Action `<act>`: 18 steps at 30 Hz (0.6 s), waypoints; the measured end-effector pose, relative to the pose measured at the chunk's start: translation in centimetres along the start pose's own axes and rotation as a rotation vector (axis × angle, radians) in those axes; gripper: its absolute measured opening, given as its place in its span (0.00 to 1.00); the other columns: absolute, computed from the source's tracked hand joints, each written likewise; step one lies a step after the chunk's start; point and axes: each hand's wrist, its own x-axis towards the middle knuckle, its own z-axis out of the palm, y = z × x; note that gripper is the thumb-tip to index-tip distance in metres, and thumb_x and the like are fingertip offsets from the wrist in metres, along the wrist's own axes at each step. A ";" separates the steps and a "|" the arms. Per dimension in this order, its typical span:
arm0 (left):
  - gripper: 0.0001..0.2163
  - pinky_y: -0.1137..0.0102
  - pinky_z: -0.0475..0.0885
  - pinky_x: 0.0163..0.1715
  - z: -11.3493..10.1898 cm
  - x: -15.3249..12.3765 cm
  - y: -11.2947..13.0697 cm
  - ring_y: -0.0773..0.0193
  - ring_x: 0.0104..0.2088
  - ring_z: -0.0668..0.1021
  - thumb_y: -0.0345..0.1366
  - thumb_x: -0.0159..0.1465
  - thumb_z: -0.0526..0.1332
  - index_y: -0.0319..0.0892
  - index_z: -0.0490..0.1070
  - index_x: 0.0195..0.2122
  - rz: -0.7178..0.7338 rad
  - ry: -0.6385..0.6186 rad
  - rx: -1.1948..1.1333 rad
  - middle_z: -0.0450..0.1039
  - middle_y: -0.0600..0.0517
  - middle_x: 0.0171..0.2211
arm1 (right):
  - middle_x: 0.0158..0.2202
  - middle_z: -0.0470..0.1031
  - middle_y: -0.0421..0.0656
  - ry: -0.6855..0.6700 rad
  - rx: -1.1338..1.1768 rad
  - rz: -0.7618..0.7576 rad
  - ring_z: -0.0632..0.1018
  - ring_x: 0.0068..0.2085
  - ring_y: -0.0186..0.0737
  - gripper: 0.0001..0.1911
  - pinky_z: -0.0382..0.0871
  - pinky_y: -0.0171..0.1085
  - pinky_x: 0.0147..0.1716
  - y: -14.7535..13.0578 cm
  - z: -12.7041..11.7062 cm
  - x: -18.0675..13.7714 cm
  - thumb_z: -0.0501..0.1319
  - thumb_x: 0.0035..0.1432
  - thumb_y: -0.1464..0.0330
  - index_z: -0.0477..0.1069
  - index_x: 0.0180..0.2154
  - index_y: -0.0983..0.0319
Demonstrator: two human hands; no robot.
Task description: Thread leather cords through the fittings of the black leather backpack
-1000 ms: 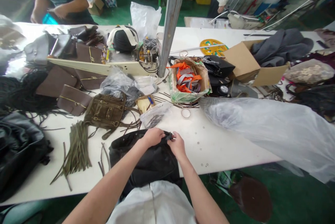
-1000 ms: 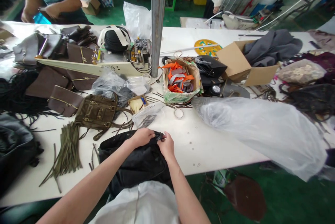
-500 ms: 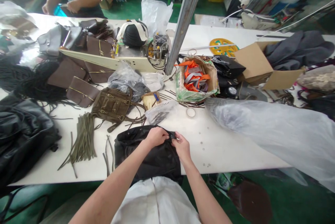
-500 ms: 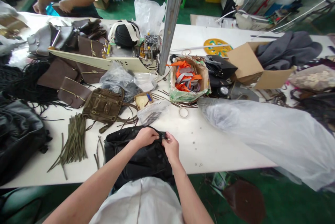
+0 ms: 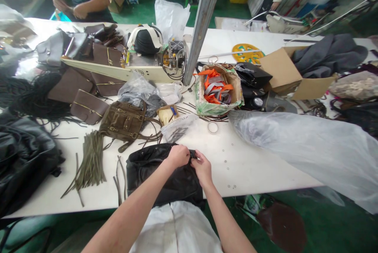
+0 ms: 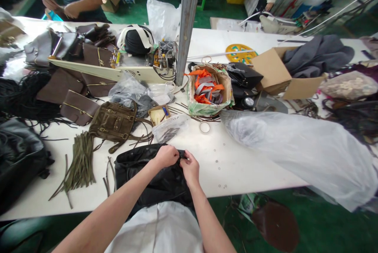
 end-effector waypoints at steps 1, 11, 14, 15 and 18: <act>0.12 0.57 0.78 0.44 0.1 0.1 0.2 0.44 0.42 0.85 0.35 0.65 0.60 0.43 0.86 0.35 0.000 0.002 0.006 0.84 0.38 0.37 | 0.59 0.81 0.53 0.002 -0.005 -0.004 0.85 0.45 0.50 0.41 0.83 0.42 0.40 0.1 0.0 0.0 0.71 0.48 0.62 0.74 0.64 0.65; 0.13 0.54 0.77 0.48 0.9 0.2 0.2 0.46 0.43 0.85 0.34 0.68 0.57 0.41 0.83 0.34 0.016 0.007 0.013 0.84 0.38 0.39 | 0.54 0.85 0.51 -0.077 0.376 0.159 0.84 0.56 0.53 0.28 0.82 0.48 0.58 0.1 -0.6 -0.3 0.74 0.48 0.64 0.81 0.53 0.62; 0.13 0.54 0.76 0.49 1.2 0.2 0.1 0.46 0.43 0.84 0.34 0.68 0.58 0.42 0.83 0.33 0.011 0.013 0.009 0.84 0.40 0.39 | 0.54 0.84 0.50 -0.091 0.369 0.156 0.84 0.54 0.52 0.30 0.82 0.45 0.55 0.7 -0.4 0.0 0.77 0.44 0.64 0.82 0.51 0.62; 0.13 0.53 0.76 0.49 1.4 0.3 0.0 0.46 0.43 0.84 0.34 0.68 0.58 0.42 0.82 0.33 0.009 0.015 0.008 0.84 0.40 0.38 | 0.53 0.84 0.49 -0.087 0.353 0.150 0.84 0.53 0.51 0.31 0.82 0.45 0.54 0.9 -0.2 0.1 0.78 0.44 0.63 0.82 0.51 0.62; 0.12 0.53 0.75 0.50 1.5 0.3 -0.2 0.47 0.42 0.84 0.34 0.68 0.59 0.43 0.82 0.31 0.005 0.017 0.007 0.84 0.42 0.37 | 0.49 0.85 0.48 -0.076 0.306 0.159 0.85 0.49 0.49 0.31 0.82 0.44 0.50 1.5 0.4 0.6 0.79 0.43 0.58 0.82 0.50 0.62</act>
